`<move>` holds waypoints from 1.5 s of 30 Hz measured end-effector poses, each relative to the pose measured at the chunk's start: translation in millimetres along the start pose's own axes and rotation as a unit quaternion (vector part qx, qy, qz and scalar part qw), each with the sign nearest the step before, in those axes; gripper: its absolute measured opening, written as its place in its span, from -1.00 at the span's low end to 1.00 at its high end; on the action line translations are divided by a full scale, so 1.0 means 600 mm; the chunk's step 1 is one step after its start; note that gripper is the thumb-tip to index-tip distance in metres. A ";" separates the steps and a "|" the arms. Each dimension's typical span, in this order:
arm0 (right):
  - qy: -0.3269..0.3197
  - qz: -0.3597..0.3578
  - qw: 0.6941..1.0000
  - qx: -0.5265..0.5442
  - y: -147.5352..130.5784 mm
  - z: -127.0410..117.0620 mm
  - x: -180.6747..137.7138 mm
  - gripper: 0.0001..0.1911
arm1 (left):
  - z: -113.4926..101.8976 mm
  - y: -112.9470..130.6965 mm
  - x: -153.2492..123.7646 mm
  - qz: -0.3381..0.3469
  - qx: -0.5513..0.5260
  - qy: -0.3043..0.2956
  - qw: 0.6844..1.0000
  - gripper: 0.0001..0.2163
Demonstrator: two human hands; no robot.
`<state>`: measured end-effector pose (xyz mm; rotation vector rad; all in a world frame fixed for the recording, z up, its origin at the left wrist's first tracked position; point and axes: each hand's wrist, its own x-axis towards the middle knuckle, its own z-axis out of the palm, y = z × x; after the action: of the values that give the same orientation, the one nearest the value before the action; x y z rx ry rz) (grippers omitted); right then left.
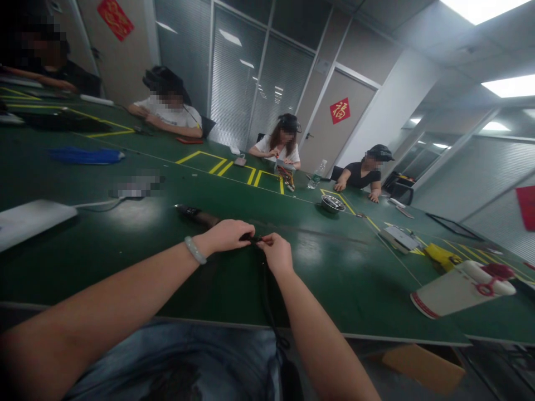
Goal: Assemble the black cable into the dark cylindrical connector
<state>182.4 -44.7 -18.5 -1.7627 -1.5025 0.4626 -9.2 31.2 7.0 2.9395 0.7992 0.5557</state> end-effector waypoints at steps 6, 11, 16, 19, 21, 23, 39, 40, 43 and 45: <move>0.002 -0.073 0.990 -0.117 -0.013 -0.002 -0.010 -0.84 | -0.001 0.001 -0.004 -0.014 -0.004 0.011 1.000 -0.85; 0.020 -0.144 0.974 -0.173 -0.018 0.001 -0.012 -0.83 | -0.003 -0.007 -0.007 0.011 -0.028 0.003 1.000 -0.85; 0.011 -0.164 0.971 -0.175 -0.021 0.006 -0.014 -0.82 | -0.003 -0.015 -0.009 0.019 -0.050 0.008 0.999 -0.83; 0.010 -0.171 0.968 -0.181 -0.021 0.006 -0.015 -0.81 | -0.002 -0.015 -0.010 0.017 -0.054 0.011 0.998 -0.83; 0.009 -0.178 0.966 -0.189 -0.022 0.007 -0.016 -0.81 | -0.002 -0.016 -0.011 0.018 -0.055 0.014 0.998 -0.83; 0.008 -0.179 0.964 -0.197 -0.023 0.008 -0.017 -0.80 | -0.002 -0.016 -0.011 0.019 -0.057 0.019 0.998 -0.84; 0.000 -0.193 0.960 -0.203 -0.031 0.010 -0.021 -0.76 | 0.000 -0.015 -0.017 0.010 -0.053 0.038 0.998 -0.83; 0.000 -0.196 0.960 -0.202 -0.030 0.011 -0.021 -0.76 | 0.000 -0.015 -0.017 0.010 -0.053 0.039 0.998 -0.84; 0.002 -0.198 0.959 -0.203 -0.029 0.013 -0.021 -0.77 | 0.002 -0.015 -0.016 0.008 -0.049 0.039 0.998 -0.85; 0.002 -0.196 0.957 -0.212 -0.029 0.014 -0.021 -0.77 | 0.004 -0.014 -0.015 0.006 -0.048 0.039 0.998 -0.86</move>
<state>161.5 -53.4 -13.4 -1.7030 -1.9994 -0.0740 -19.5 34.3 0.9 2.8538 0.7405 0.6931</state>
